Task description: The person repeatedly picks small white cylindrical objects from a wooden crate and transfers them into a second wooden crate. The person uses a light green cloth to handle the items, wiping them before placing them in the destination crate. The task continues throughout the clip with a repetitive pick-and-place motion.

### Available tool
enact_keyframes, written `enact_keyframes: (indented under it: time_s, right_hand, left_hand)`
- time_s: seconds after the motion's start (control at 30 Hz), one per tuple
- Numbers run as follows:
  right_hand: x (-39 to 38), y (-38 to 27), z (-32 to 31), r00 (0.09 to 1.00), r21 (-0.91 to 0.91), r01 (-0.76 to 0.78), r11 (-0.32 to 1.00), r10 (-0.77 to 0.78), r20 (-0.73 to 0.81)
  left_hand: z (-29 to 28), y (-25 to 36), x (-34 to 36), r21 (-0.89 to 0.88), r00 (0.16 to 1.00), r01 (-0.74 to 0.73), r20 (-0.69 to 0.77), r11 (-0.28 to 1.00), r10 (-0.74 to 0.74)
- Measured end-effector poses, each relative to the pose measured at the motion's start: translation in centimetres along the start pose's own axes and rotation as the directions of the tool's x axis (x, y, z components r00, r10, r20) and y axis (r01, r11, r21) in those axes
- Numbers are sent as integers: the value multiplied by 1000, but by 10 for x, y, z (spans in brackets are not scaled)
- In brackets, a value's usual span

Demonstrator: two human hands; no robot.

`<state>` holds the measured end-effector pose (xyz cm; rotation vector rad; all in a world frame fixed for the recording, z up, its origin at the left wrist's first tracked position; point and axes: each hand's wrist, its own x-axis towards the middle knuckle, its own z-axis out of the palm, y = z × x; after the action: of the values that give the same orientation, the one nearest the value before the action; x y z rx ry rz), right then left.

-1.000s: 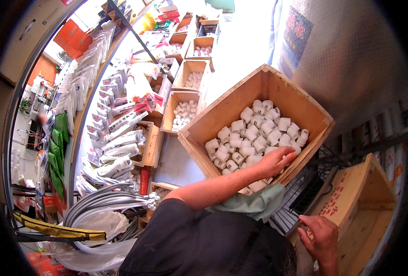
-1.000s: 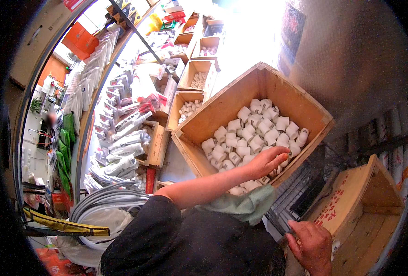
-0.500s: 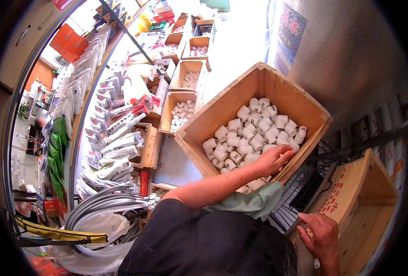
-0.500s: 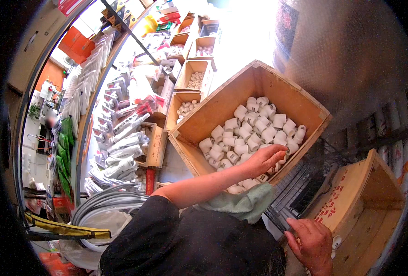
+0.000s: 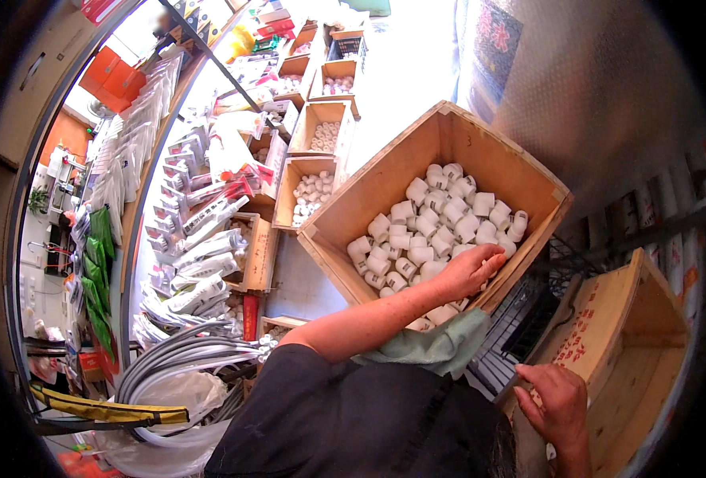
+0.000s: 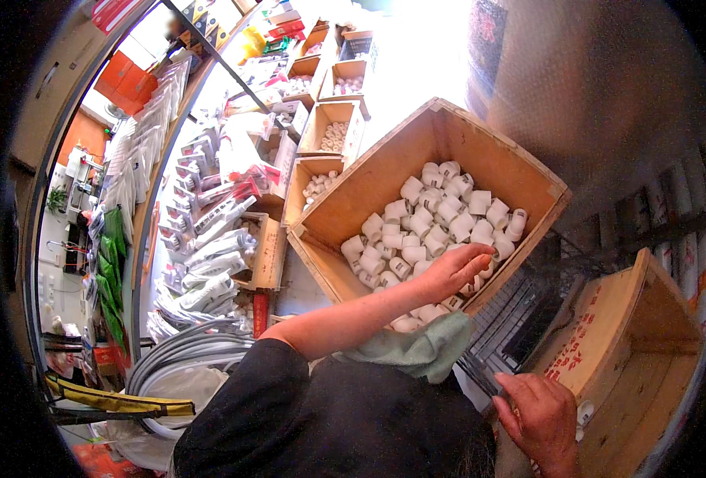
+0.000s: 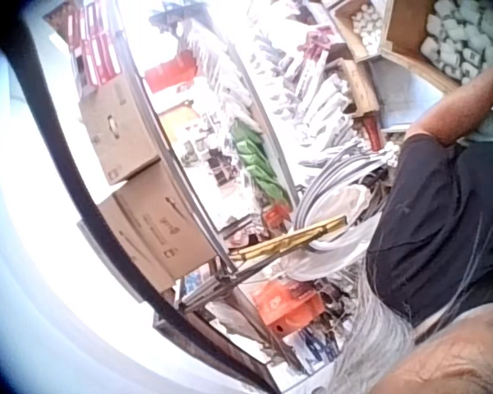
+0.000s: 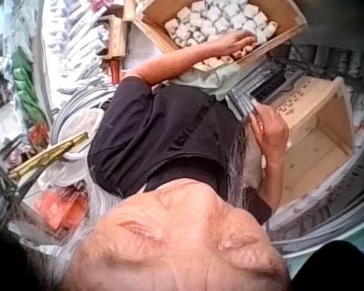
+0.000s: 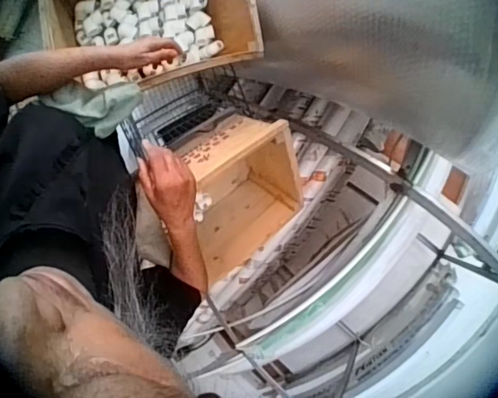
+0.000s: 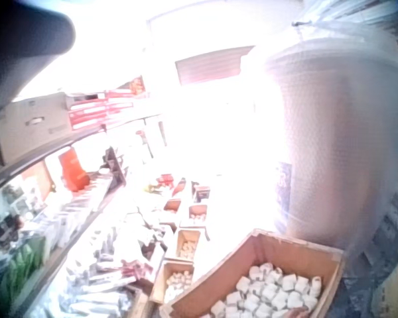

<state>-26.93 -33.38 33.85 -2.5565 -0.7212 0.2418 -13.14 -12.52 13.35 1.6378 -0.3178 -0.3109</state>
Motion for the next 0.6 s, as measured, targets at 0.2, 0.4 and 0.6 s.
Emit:
enact_keyframes:
  time_s: [0.2,0.4,0.6]
  right_hand:
    - [2,-3,-1,1000,10,-20,1000,20,-7]
    - [1,-2,0,1000,12,-16,1000,16,-19]
    - [2,-3,0,1000,8,-27,1000,27,-10]
  left_hand:
    - [-1,3,-1,-49,998,61,30,997,-60]
    - [-2,6,-1,-2,999,28,27,1000,-28]
    - [0,0,-1,12,1000,-2,9,1000,2]
